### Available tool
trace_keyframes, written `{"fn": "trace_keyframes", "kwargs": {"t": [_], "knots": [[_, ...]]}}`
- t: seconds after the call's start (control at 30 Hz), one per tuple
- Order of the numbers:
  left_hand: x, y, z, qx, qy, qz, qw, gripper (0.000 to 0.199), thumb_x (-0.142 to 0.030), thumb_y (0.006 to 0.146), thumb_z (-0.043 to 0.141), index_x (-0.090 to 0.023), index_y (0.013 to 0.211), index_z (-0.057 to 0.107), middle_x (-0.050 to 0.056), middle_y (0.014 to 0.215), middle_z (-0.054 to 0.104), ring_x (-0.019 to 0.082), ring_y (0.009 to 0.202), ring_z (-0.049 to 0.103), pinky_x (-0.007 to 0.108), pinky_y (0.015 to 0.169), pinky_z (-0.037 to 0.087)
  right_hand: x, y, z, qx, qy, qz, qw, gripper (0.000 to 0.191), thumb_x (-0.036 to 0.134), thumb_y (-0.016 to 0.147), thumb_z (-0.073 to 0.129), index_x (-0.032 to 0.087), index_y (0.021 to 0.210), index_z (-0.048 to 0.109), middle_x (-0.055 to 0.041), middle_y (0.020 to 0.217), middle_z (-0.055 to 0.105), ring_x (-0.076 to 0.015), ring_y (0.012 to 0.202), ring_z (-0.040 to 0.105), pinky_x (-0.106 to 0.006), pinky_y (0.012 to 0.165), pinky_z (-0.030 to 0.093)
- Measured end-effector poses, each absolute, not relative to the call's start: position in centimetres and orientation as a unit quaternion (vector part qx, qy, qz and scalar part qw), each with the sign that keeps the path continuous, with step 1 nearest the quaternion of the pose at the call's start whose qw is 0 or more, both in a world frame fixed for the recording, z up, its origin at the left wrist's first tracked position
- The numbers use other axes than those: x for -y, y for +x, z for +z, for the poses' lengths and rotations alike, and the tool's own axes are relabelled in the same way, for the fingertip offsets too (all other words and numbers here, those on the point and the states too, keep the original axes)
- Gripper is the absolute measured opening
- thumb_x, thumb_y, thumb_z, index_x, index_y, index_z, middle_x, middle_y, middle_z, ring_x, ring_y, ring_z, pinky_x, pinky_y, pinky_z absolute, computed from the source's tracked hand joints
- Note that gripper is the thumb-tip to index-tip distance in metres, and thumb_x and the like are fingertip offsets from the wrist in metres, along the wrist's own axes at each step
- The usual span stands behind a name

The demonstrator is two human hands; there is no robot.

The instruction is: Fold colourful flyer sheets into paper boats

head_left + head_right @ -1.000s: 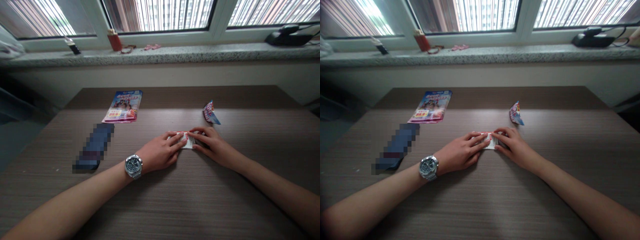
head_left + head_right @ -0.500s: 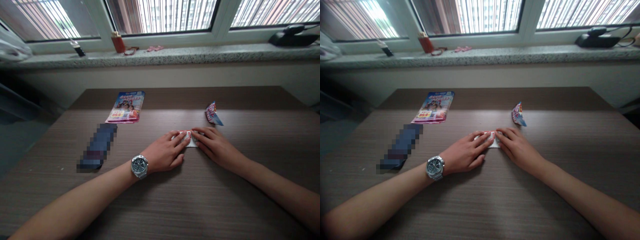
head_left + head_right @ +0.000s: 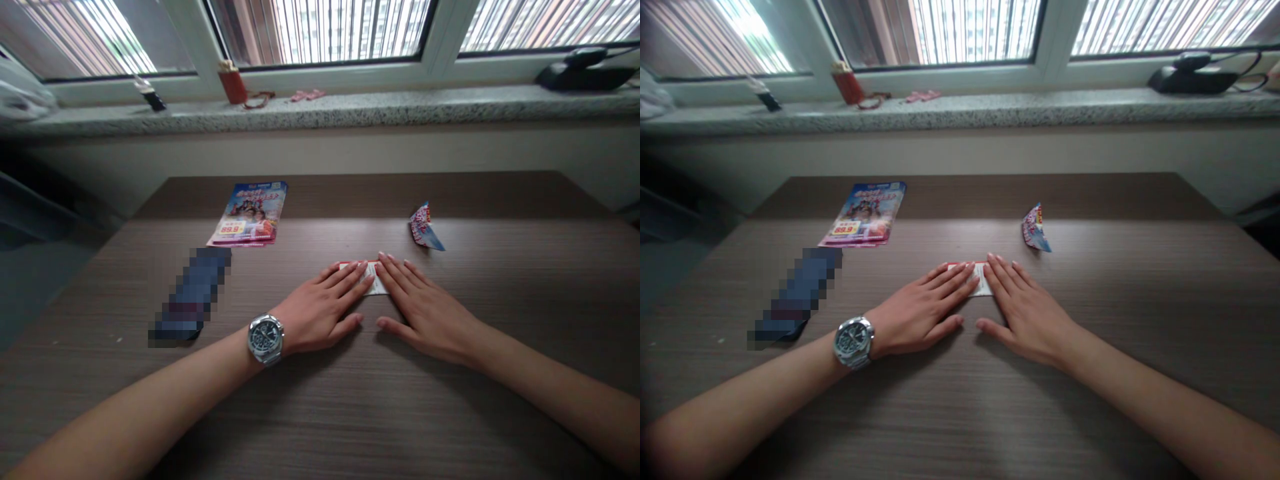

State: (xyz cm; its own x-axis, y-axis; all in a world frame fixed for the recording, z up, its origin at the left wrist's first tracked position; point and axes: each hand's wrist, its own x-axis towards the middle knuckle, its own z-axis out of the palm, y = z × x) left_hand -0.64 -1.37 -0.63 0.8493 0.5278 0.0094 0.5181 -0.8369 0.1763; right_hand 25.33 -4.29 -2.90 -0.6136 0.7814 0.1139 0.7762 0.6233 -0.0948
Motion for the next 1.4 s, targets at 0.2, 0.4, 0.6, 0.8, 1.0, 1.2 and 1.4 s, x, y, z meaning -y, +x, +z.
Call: {"fn": "trace_keyframes", "kwargs": {"t": [0.2,0.4,0.6,0.8,1.0,1.2,1.4], "knots": [[2.0,-3.4,0.0,-0.276,0.957,-0.003,0.084,0.064,-0.048,0.105,0.034,-0.024,0.162,0.013,0.003,0.168,0.014,0.020,0.156,0.010,0.040,0.128,0.009,4.4,25.4,-2.7,0.900,-0.430,0.013,0.071,0.091,0.063,0.098,0.041,0.006,0.161,0.010,-0.0227,0.165,0.017,-0.0295,0.154,0.012,-0.051,0.123,0.025],[1.8,-4.0,0.3,-0.275,0.959,-0.008,0.075,0.063,-0.047,0.105,0.036,-0.028,0.161,0.014,0.002,0.167,0.017,0.022,0.156,0.015,0.044,0.128,0.013,4.2,25.4,-2.7,0.897,-0.434,0.028,0.075,0.086,0.060,0.099,0.042,0.008,0.161,0.014,-0.0214,0.165,0.019,-0.0296,0.154,0.015,-0.051,0.123,0.025],[1.5,-3.9,0.5,-0.264,0.962,0.022,0.060,0.057,-0.046,0.104,0.040,-0.029,0.158,0.029,0.004,0.163,0.032,0.025,0.153,0.026,0.045,0.127,0.019,3.9,25.4,-2.7,0.893,-0.439,0.047,0.092,0.074,0.051,0.102,0.041,0.014,0.161,0.017,-0.0165,0.166,0.022,-0.0267,0.154,0.018,-0.051,0.124,0.025],[2.4,-2.9,0.4,-0.266,0.962,0.034,0.046,0.059,-0.052,0.103,0.039,-0.025,0.155,0.035,0.007,0.159,0.040,0.029,0.149,0.031,0.046,0.125,0.022,3.6,25.4,-2.4,0.885,-0.437,0.055,0.153,0.061,0.041,0.103,0.044,0.018,0.158,0.029,-0.0143,0.165,0.028,-0.0277,0.153,0.025,-0.052,0.121,0.032],[3.7,-1.5,0.8,-0.313,0.948,0.045,0.035,0.056,-0.054,0.103,0.036,-0.026,0.151,0.042,0.010,0.148,0.049,0.031,0.131,0.047,0.050,0.112,0.037,3.7,25.5,-1.8,0.887,-0.419,0.040,0.191,0.042,0.033,0.102,0.049,0.018,0.140,0.057,-0.0145,0.149,0.054,-0.0300,0.142,0.044,-0.051,0.115,0.041],[2.5,-1.0,1.4,-0.306,0.948,0.068,0.054,0.050,-0.050,0.104,0.036,-0.027,0.146,0.047,0.010,0.142,0.053,0.029,0.123,0.053,0.047,0.103,0.044,3.2,25.7,-2.1,0.890,-0.401,0.082,0.200,0.036,0.028,0.104,0.046,0.020,0.137,0.057,-0.0100,0.145,0.059,-0.0269,0.140,0.047,-0.052,0.116,0.040],[-0.4,0.2,0.5,-0.327,0.937,0.108,0.066,0.044,-0.037,0.102,0.046,-0.020,0.143,0.049,0.011,0.145,0.052,0.026,0.127,0.053,0.043,0.109,0.042,2.4,25.6,-1.8,0.890,-0.379,0.142,0.212,0.034,0.025,0.103,0.044,0.025,0.133,0.061,-0.0070,0.145,0.060,-0.0260,0.142,0.046,-0.054,0.117,0.038]]}}
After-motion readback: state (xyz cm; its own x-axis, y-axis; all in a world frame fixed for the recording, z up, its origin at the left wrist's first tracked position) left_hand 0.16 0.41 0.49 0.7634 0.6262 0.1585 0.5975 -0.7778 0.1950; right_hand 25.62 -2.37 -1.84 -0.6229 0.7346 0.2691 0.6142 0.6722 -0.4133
